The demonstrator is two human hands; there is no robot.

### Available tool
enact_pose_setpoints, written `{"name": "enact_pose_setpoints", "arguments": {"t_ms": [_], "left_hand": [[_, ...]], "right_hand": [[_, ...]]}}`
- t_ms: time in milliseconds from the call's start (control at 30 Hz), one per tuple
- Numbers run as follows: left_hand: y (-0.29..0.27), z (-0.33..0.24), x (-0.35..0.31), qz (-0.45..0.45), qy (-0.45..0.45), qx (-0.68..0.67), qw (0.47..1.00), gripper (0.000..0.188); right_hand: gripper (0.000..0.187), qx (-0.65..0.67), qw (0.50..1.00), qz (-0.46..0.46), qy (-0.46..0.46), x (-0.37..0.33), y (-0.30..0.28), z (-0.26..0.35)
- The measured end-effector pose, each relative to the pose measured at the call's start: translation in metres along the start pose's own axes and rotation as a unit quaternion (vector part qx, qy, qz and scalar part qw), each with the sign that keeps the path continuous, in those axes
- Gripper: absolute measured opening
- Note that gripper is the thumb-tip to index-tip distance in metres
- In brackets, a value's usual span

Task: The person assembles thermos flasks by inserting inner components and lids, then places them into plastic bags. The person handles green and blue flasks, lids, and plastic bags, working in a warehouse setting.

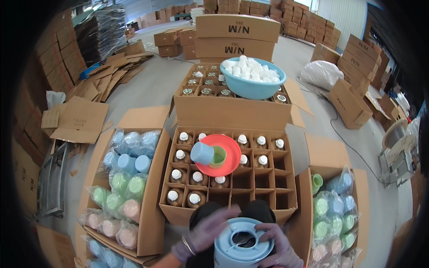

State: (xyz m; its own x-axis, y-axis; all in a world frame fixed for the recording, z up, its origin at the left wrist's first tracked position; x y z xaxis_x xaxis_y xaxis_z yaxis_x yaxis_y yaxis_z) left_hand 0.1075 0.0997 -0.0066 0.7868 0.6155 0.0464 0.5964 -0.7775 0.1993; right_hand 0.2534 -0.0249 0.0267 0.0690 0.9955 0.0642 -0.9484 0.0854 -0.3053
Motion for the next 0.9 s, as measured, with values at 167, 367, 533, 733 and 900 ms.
{"name": "enact_pose_setpoints", "arguments": {"t_ms": [167, 367, 533, 733, 900], "left_hand": [[0.027, -0.003, -0.057, -0.122, 0.050, 0.039, 0.990, 0.035], [0.020, -0.017, -0.077, -0.254, 0.040, 0.035, 0.966, 0.036], [-0.008, -0.010, -0.118, -0.088, 0.160, -0.479, 0.858, 0.059], [0.047, -0.056, -0.025, -0.029, 0.067, 0.239, 0.968, 0.072], [-0.002, -0.036, 0.018, -0.224, -0.061, -0.062, 0.971, 0.039]], "right_hand": [[0.069, -0.163, 0.980, 0.051, -0.099, -0.029, -0.013, -0.030], [0.074, -0.113, 0.977, 0.045, -0.175, -0.021, -0.017, 0.028], [0.065, -0.272, 0.957, -0.098, 0.028, -0.037, -0.098, -0.049], [0.052, -0.097, 0.987, -0.044, -0.119, 0.012, -0.016, 0.012], [0.060, -0.202, 0.933, -0.237, -0.183, 0.066, -0.065, 0.046]]}}
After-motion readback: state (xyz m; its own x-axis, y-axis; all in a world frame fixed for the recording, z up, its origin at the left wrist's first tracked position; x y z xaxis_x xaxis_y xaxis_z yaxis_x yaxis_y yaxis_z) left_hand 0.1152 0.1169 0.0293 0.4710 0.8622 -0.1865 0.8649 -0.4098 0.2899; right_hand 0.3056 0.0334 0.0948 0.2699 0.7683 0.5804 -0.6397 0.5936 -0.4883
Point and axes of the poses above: each hand's wrist, its own x-axis towards the middle knuckle, its own y-axis out of the palm, z = x × y, the point moved 9 cm from there along x, towards the middle knuckle, and after that the axes turned 12 degrees about -x, right-handed, at the moved point
